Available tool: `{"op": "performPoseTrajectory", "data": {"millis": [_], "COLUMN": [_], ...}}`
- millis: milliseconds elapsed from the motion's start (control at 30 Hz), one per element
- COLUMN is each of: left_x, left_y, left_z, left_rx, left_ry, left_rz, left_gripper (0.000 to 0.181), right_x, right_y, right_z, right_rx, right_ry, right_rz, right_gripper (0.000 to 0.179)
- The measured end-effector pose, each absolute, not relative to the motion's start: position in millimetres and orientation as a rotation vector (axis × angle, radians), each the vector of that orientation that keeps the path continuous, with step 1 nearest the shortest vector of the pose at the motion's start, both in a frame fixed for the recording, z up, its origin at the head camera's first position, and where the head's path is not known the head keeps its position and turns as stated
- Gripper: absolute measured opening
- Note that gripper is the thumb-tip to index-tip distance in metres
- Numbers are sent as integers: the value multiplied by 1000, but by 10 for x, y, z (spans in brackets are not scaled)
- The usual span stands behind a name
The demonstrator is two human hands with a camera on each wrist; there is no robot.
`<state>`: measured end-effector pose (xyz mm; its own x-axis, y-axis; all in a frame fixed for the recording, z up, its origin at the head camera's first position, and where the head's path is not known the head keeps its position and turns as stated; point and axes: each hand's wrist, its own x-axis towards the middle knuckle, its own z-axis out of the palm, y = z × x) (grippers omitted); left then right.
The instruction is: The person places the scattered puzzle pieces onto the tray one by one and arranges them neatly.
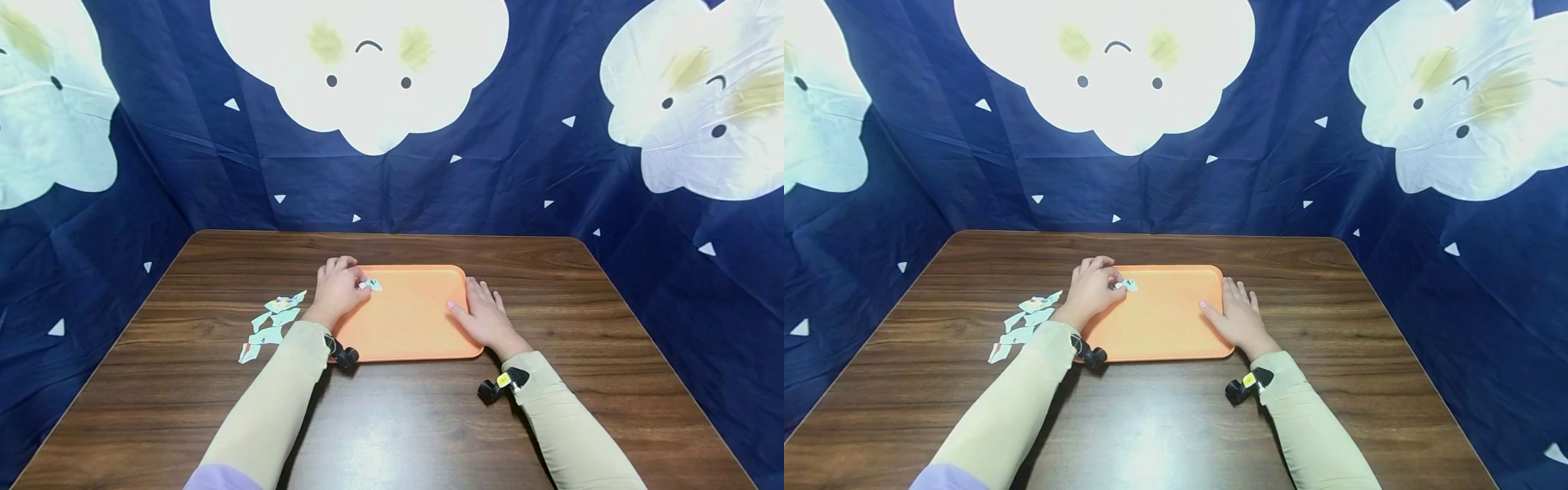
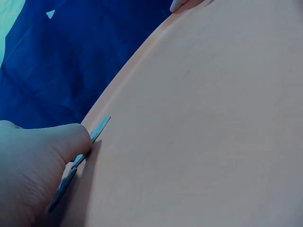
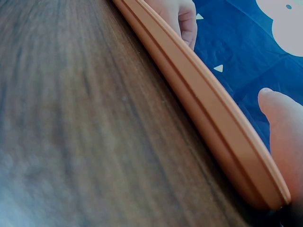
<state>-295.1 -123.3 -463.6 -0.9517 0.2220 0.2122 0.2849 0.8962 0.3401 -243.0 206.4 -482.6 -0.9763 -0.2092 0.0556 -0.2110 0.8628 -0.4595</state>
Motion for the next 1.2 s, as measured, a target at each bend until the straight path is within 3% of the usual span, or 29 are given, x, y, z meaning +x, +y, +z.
{"op": "performPoseTrajectory", "data": {"millis": [1200], "left_x": [-2915], "left_y": [-1141], "left_z": [-4663], "left_rx": [-296], "left_ry": [-2900], "left_rz": [-617], "left_gripper": [19], "right_x": [-2416], "right_y": [2060], "right_z": [-4823], "right_rx": [351], "right_ry": [-3020], "right_rz": [747], "right_gripper": [91]}}
